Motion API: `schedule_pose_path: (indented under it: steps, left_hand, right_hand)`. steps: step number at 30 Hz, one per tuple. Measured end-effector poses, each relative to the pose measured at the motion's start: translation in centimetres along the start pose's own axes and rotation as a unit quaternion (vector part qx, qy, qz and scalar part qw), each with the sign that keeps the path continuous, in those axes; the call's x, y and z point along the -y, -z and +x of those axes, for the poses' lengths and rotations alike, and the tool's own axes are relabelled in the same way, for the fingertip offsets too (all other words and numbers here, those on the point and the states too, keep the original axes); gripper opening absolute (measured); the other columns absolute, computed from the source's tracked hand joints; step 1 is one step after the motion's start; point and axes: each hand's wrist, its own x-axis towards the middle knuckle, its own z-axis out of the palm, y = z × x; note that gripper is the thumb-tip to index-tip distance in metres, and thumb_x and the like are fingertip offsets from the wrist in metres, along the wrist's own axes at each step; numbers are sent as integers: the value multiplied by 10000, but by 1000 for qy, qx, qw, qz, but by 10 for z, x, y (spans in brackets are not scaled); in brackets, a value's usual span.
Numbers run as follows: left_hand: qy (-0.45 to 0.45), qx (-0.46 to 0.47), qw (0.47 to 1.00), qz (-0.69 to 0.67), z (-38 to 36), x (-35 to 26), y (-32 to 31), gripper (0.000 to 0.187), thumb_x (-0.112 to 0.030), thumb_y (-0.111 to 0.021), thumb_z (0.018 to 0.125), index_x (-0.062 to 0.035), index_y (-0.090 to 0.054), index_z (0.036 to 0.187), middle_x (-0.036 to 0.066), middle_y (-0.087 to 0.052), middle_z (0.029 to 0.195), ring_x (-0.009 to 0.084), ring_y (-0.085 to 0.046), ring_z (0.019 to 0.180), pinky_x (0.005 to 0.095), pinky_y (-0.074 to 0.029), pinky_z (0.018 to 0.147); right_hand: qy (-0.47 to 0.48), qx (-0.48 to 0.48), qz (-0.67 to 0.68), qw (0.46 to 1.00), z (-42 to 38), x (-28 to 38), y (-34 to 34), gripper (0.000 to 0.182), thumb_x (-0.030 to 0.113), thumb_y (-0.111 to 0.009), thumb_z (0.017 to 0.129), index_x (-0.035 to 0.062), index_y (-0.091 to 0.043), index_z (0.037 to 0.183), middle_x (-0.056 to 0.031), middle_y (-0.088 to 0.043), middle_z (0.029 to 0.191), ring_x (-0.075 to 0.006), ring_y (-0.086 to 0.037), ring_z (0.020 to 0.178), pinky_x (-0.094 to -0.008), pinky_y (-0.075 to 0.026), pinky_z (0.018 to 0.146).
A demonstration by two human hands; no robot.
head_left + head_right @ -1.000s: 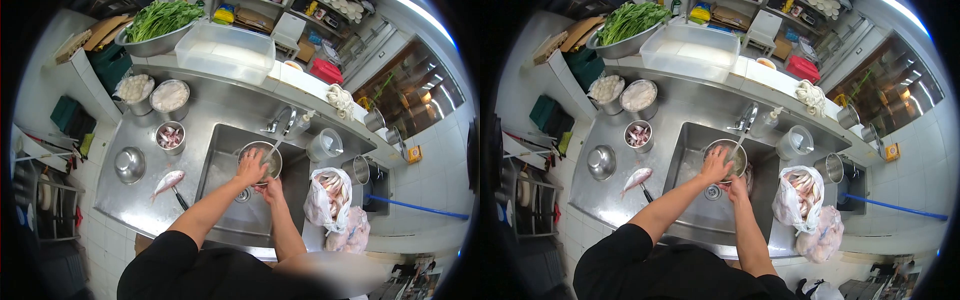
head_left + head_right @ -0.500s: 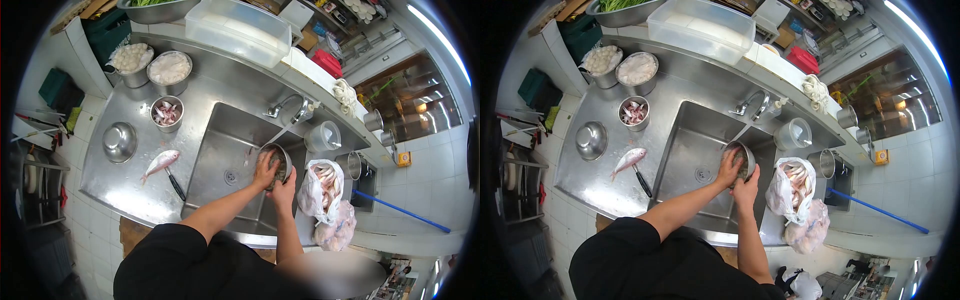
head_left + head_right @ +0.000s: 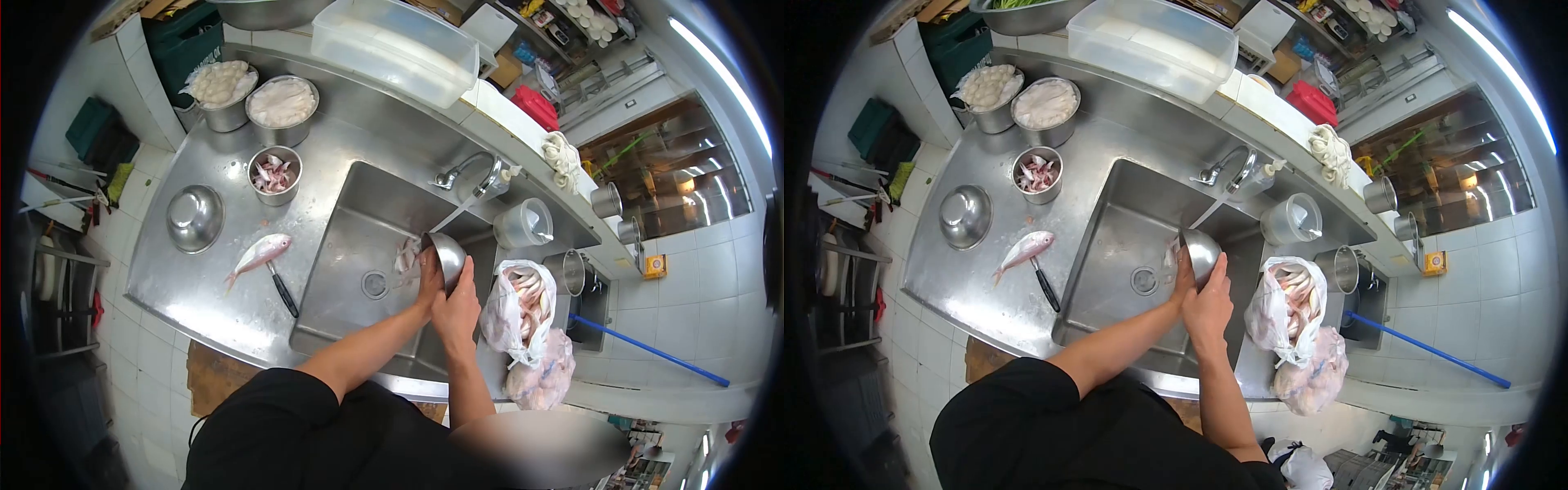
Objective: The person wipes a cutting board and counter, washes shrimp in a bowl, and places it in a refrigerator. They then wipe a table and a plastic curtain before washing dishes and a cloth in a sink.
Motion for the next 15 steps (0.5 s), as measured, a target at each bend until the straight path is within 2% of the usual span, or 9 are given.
schedule_pose_path:
  steps: [5, 6, 8, 9, 10, 11, 13, 14, 15]
  left_hand:
    - [-50, -43, 966, 249, 10, 16, 23, 481, -351, -572, 1007, -85, -539, 1407, 233, -513, 1365, 418, -447, 1316, 519, -362, 1111]
    - [-63, -58, 946, 311, 16, 15, 32, 484, -355, -591, 998, -99, -550, 1408, 231, -516, 1361, 422, -445, 1318, 524, -362, 1112]
    - [-19, -26, 899, 438, 38, -8, 45, 563, -430, -670, 946, -158, -578, 1430, 235, -450, 1480, 458, -413, 1370, 539, -355, 1132]
    - [-32, 6, 862, 506, 49, -22, 47, 584, -424, -691, 929, -158, -574, 1435, 243, -448, 1496, 472, -429, 1349, 553, -373, 1115]
    - [-44, 37, 820, 570, 61, -38, 49, 605, -419, -712, 912, -158, -570, 1439, 251, -447, 1511, 485, -446, 1328, 567, -391, 1098]
    - [-46, 26, 817, 575, 75, -54, 52, 605, -419, -712, 912, -158, -570, 1439, 251, -447, 1511, 485, -446, 1328, 567, -391, 1098]
    - [-59, 243, 707, 661, 103, -80, 60, 685, -412, -752, 856, -217, -541, 1479, 251, -400, 1565, 503, -451, 1324, 588, -421, 1078]
    - [-59, 236, 706, 665, 114, -82, 63, 685, -412, -752, 856, -217, -541, 1479, 251, -400, 1565, 503, -451, 1324, 588, -421, 1078]
    - [-93, 256, 657, 703, 123, -84, 63, 666, -369, -747, 855, -231, -541, 1473, 249, -406, 1555, 492, -462, 1324, 592, -444, 1058]
  right_hand:
    - [-19, 68, 39, 997, 6, 0, -7, 798, 166, -607, 866, 58, -297, 1594, -313, -691, 1130, -506, -682, 1002, -555, -512, 957]
    - [-16, 61, 42, 997, 13, -8, -19, 710, 113, -566, 881, 58, -349, 1554, -265, -707, 1021, -452, -728, 841, -540, -585, 776]
    - [-132, 151, 355, 913, 42, -28, -47, 601, 46, -516, 883, 54, -418, 1476, -197, -695, 911, -356, -730, 666, -432, -596, 521]
    - [-208, 176, 478, 835, 55, -26, -56, 490, -14, -484, 875, 70, -498, 1358, -171, -688, 882, -285, -711, 581, -308, -556, 391]
    - [-250, 211, 503, 800, 69, -30, -63, 373, 14, -496, 885, 8, -552, 1255, -183, -695, 882, -299, -716, 613, -314, -611, 464]
    - [-265, 238, 546, 758, 82, -47, -81, 325, 28, -489, 894, -30, -562, 1205, -195, -699, 893, -309, -727, 646, -315, -620, 484]
    - [-285, 268, 614, 686, 97, -68, -115, 300, 58, -466, 909, -128, -566, 1123, -226, -710, 921, -344, -743, 725, -319, -635, 539]
    - [-281, 275, 615, 684, 99, -65, -123, 300, 58, -466, 909, -128, -566, 1123, -226, -710, 921, -344, -743, 725, -319, -635, 539]
    - [-286, 274, 639, 660, 100, -61, -126, 307, 48, -467, 902, -129, -562, 1134, -235, -708, 930, -356, -742, 733, -318, -633, 542]
